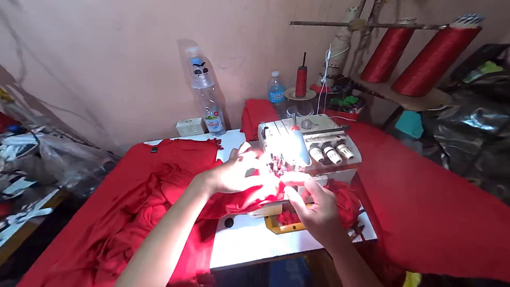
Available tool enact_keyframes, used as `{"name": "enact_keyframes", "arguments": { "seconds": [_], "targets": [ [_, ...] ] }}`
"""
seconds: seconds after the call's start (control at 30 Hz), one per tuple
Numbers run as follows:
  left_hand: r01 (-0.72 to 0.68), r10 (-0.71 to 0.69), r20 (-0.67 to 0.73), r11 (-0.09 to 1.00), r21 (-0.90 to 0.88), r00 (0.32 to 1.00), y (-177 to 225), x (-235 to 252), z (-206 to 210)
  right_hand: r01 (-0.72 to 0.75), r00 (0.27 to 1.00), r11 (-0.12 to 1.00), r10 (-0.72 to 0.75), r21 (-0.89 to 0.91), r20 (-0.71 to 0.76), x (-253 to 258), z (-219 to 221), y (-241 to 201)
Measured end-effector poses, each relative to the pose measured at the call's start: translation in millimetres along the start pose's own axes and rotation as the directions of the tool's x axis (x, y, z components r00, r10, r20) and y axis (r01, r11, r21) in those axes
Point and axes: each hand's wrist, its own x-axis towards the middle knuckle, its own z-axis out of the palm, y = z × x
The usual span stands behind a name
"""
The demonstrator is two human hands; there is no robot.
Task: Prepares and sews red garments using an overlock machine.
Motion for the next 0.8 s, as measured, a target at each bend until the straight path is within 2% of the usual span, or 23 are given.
{"name": "enact_keyframes", "arguments": {
  "seconds": [0.03,0.1,0.17,0.23,0.3,0.37,0.43,0.53,0.6,0.63,0.73,0.8],
  "targets": [
    [-0.049,0.048,-0.019,0.997,-0.056,0.999,-5,-2,-1,-0.003,0.999,1.0,0.002,-0.015,-0.035,-2,0,7],
    [-0.144,0.153,0.017,0.959,-0.246,0.988,-16,-2,1,-0.035,0.999,0.999,0.035,-0.017,-0.003,-6,5,21],
    [-0.128,0.161,0.071,0.932,-0.34,0.984,-16,0,3,-0.048,0.998,0.999,0.049,-0.011,0.032,-5,12,29],
    [-0.058,0.083,0.083,0.961,-0.27,0.993,-9,2,2,-0.046,0.998,0.999,0.046,-0.002,0.042,-2,17,32],
    [0.03,-0.023,0.07,0.994,-0.103,0.997,-2,2,-1,-0.049,0.998,0.998,0.046,0.047,0.053,2,18,32],
    [0.047,-0.045,0.065,0.999,-0.027,0.997,1,2,-3,-0.072,0.995,0.987,0.061,0.143,0.081,7,18,28],
    [0.003,0.0,0.053,0.999,-0.044,0.999,6,-2,-4,-0.125,0.986,0.973,0.1,0.195,0.134,11,17,19],
    [-0.13,0.13,0.002,0.989,-0.066,0.991,17,-5,4,-0.266,0.927,0.9,0.141,0.344,0.347,17,7,4],
    [-0.072,0.075,0.044,0.996,-0.06,0.996,23,-3,8,-0.351,0.892,0.815,0.142,0.461,0.428,16,1,0],
    [0.006,-0.001,0.099,0.999,-0.048,0.995,27,-1,7,-0.365,0.894,0.781,0.143,0.506,0.425,12,-2,-2],
    [0.199,-0.209,0.228,0.978,0.065,0.951,24,11,9,-0.348,0.93,0.746,0.199,0.567,0.308,-18,-3,-7],
    [0.227,-0.25,0.193,0.965,0.132,0.949,5,16,17,-0.345,0.938,0.739,0.243,0.579,0.249,-39,3,-4]
  ]
}}
